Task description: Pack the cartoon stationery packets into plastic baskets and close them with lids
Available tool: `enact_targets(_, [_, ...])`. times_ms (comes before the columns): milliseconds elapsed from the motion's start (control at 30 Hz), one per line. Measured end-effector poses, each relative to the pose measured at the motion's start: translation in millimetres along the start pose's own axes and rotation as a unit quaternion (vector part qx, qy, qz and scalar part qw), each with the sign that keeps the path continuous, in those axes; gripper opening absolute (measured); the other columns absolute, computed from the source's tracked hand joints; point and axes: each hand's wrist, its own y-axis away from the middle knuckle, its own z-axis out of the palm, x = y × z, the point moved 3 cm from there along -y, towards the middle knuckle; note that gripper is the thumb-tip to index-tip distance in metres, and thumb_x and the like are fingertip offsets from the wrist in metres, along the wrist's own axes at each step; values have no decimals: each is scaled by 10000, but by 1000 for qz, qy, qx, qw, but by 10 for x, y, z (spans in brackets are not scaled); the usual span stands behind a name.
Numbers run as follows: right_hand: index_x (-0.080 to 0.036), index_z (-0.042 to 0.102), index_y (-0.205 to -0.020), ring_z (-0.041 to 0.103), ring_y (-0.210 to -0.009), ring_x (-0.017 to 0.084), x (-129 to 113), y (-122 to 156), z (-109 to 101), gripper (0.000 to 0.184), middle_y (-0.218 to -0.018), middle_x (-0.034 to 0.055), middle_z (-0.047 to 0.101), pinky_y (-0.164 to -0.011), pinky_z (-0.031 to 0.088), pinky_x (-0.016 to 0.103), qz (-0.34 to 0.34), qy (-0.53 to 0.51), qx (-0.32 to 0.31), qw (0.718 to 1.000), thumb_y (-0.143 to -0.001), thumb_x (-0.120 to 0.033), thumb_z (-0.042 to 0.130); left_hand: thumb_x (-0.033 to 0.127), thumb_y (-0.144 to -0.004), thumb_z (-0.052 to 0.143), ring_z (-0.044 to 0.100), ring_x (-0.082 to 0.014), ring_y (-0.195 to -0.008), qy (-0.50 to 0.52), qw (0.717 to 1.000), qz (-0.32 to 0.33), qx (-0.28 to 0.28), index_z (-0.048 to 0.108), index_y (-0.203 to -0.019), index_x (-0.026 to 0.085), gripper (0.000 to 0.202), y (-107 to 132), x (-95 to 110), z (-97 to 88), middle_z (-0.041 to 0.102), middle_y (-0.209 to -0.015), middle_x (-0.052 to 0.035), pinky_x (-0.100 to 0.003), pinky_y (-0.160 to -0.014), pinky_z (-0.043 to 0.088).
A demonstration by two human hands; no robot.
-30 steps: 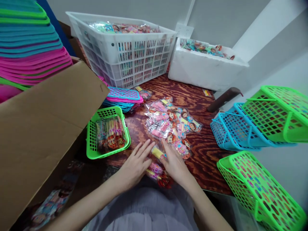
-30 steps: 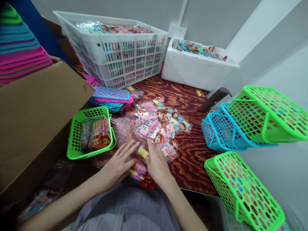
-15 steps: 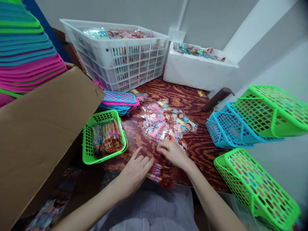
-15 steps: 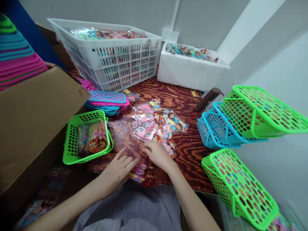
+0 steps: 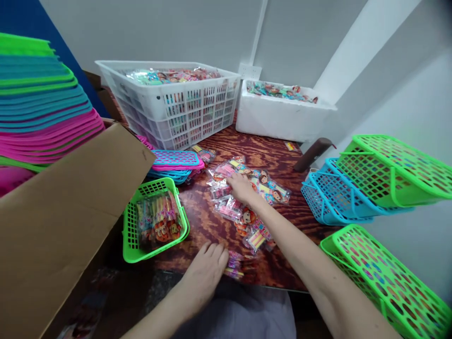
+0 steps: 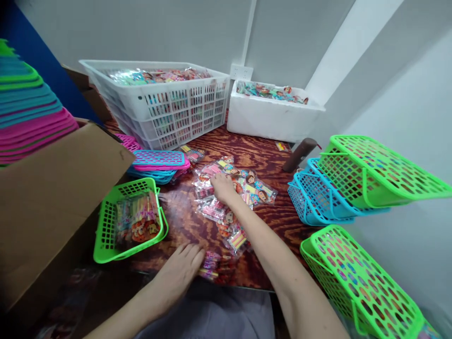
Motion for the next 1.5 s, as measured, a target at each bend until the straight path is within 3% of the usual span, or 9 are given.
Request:
enact_targets(300, [-184, 623, -928, 592, -903, 196, 256, 392, -380, 120, -976, 85, 685, -725, 339, 263, 6, 6, -13, 1000, -861, -120, 547, 42, -859, 410, 519, -273, -1137, 66, 998, -9, -1, 490, -1318, 119, 472, 32, -42, 36, 584, -1245, -135, -464, -1102, 334])
enact_targets(467, [-172, 625, -862, 568, -756, 137, 51, 240, -252, 45, -832, -6, 654, -641, 353, 215, -2, -100, -76, 992, -829, -196, 643, 34, -850, 413, 511, -275, -1127, 79, 997, -17, 6, 492, -1314, 123, 479, 27, -34, 104, 576, -1239, -136, -474, -1100, 329])
enact_targets(600, [-141, 664, -895, 572, -891, 196, -146, 63, -65, 71, -943, 77, 656, -736, 405, 263, 37, -69, -35, 996, -864, -182, 614, 53, -877, 417, 501, -273, -1139, 84, 996, -26, 8, 480, -1330, 118, 462, 18, -34, 151, 572, -1232, -130, -462, -1102, 331])
enact_targets(767, [-175, 638, -1215, 534, -1058, 250, -411, 406, 11, 356, -1176, 157, 571, -868, 411, 349, -2, -33, 29, 999, -958, -113, 400, 56, -895, 433, 523, -263, -1085, 104, 994, -32, 10, 490, -1309, 133, 424, 25, -55, 116, 577, -1210, -115, -430, -1014, 420])
enact_targets(867, [-278, 327, -1522, 582, -946, 224, -490, 809, 3, 629, -1191, 118, 555, -784, 451, 323, -20, -85, 56, 995, -929, -117, 463, 70, -908, 447, 542, -254, -1051, 126, 991, -34, 12, 512, -1268, 141, 372, 4, -98, 68, 583, -1190, -109, -412, -961, 463])
enact_targets(1000, [-300, 100, -1578, 607, -905, 209, -544, 1256, 119, 906, -1050, 38, 619, -818, 475, 332, 13, -271, 26, 962, -848, -121, 606, 137, -935, 480, 543, -249, -1018, 144, 987, -41, 56, 543, -1207, 160, 280, -22, -174, 19, 578, -1151, -102, -396, -891, 500])
enact_targets(1100, [-272, 252, -1544, 601, -765, 157, -587, 1452, 246, 829, -894, -15, 630, -759, 478, 289, 28, -383, -37, 923, -820, -70, 602, 118, -915, 488, 534, -259, -1024, 126, 985, -33, 110, 531, -1237, 164, 328, 6, -193, 15, 577, -1162, -109, -413, -879, 506])
enact_targets(1233, [-218, 687, -1100, 605, -928, 172, -603, 1570, 252, 289, -984, 31, 648, -866, 454, 299, 14, -375, -43, 926, -851, -101, 599, 87, -889, 464, 536, -258, -1072, 115, 978, -23, 174, 530, -1228, 131, 349, 80, -170, 34, 594, -1168, -111, -479, -1031, 445])
enact_targets(1500, [-214, 690, -1048, 607, -988, 202, -681, 1725, 182, 172, -999, 48, 691, -878, 428, 305, -8, -254, -82, 964, -962, -226, 541, 89, -885, 433, 289, -322, -1425, 103, 973, -54, 200, 591, -1110, 149, 281, 128, -158, 8, 421, -1463, -164, -567, -1183, 265])
